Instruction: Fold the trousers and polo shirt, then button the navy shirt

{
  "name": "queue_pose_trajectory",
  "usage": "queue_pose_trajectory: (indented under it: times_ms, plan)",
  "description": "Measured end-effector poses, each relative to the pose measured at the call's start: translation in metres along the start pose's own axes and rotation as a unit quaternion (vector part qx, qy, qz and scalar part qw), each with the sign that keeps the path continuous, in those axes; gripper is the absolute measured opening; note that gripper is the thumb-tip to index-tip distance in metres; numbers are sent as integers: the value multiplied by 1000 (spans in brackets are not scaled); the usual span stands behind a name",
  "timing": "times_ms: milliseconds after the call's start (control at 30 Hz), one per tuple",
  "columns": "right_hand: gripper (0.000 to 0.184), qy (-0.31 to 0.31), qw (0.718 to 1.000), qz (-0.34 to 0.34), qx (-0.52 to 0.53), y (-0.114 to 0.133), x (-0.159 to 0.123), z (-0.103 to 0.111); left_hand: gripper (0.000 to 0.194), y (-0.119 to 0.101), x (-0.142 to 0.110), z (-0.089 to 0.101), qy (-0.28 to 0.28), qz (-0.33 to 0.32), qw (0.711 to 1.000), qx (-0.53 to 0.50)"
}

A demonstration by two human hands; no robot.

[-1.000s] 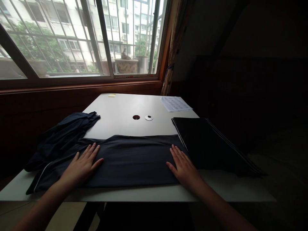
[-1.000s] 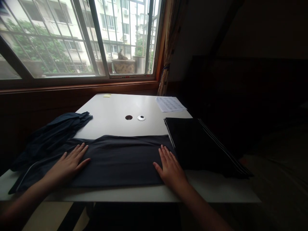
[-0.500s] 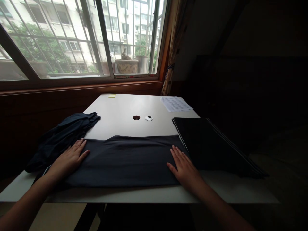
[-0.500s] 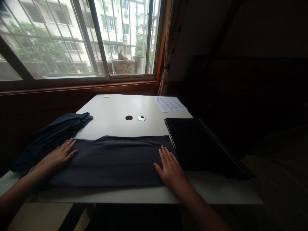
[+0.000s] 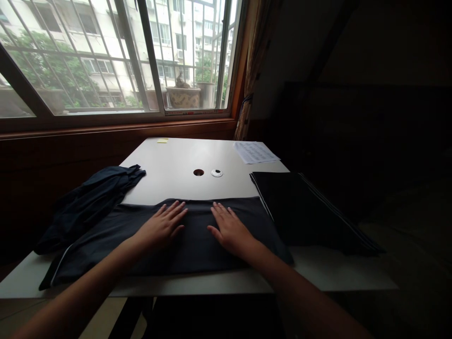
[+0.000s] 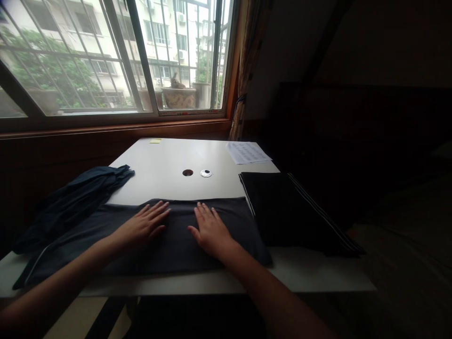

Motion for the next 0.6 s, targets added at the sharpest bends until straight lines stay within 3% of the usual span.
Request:
queue_pose_trajectory:
  times_ms: [100, 233, 400, 600]
  plan:
    - [70, 27, 999, 25, 20, 10, 32, -16, 58, -26, 38, -9, -8, -40, 999, -14]
    - [74, 26, 999, -1, 20, -19, 41, -16, 64, -7, 57, -29, 27, -4, 1000, -14]
    - [78, 22, 997, -71, 12, -68, 23, 3, 64, 27, 43, -37, 61, 42, 997, -18]
    - [79, 6, 992, -123, -4, -105, 4, 13, 71, 45, 19, -40, 74, 84, 994, -17]
Point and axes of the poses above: each hand's wrist, its own x-axis towards the middle knuckle, its own z-axis out of the back of the hand, y = z × x, the point moved 6 cm from there along x, towards the middle knuckle, and after that the axes turned 13 degrees about x, right-handed, at the moved point
